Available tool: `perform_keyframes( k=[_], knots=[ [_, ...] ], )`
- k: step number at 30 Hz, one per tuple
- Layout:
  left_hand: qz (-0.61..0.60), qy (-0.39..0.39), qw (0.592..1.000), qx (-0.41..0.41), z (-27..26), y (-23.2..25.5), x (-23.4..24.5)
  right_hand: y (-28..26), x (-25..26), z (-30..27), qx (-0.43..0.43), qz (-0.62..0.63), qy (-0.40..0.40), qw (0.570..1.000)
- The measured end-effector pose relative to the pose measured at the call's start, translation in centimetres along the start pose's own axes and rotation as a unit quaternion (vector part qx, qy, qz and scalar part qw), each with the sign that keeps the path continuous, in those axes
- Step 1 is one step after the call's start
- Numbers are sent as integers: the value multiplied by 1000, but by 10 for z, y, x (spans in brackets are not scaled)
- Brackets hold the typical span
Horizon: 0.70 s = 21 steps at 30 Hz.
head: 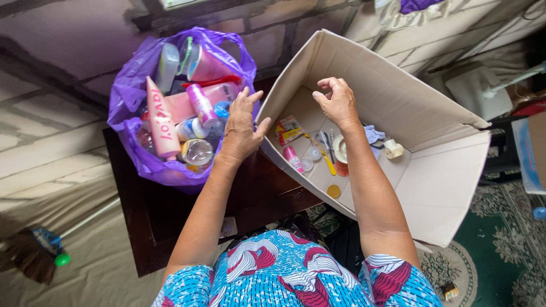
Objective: The person sorts various toiletries including tubes and bottles by moving them between a cardboard box and a purple plastic bag. They also handle a pair of glasses and a small case by hand.
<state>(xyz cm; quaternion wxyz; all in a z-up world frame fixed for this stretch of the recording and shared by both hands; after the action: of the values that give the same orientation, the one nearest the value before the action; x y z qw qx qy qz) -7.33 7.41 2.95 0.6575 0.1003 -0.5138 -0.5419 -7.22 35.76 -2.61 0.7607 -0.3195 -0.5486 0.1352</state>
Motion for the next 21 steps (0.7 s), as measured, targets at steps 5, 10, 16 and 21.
perform_keyframes(
  k=[5, 10, 16, 21],
  knots=[
    [70, -65, 990, 103, -9, -24, -61, 52, 7, -10, -22, -28, -7, 999],
    [112, -107, 983, 102, -4, -47, -87, 100, 2, -15, -66, -31, -40, 997],
    [57, -184, 979, 64, 36, -66, -107, 115, 2, -11, -51, -45, -55, 996],
    [73, -263, 961, 50, 83, -77, -124, 136, 7, -11, -64, -65, -59, 994]
  ],
)
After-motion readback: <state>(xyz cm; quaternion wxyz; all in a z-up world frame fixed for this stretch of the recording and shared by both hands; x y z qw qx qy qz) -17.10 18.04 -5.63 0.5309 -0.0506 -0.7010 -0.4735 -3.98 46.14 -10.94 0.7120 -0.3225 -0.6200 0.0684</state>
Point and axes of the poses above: each hand's wrist, its own z-axis towards the middle knuckle, its own x-axis out of the back of the hand, y = z × x, the point moved 10 cm from there along z, towards the middle knuckle, and after that the axes turned 6 degrees about -z, right-handed, at the moved point
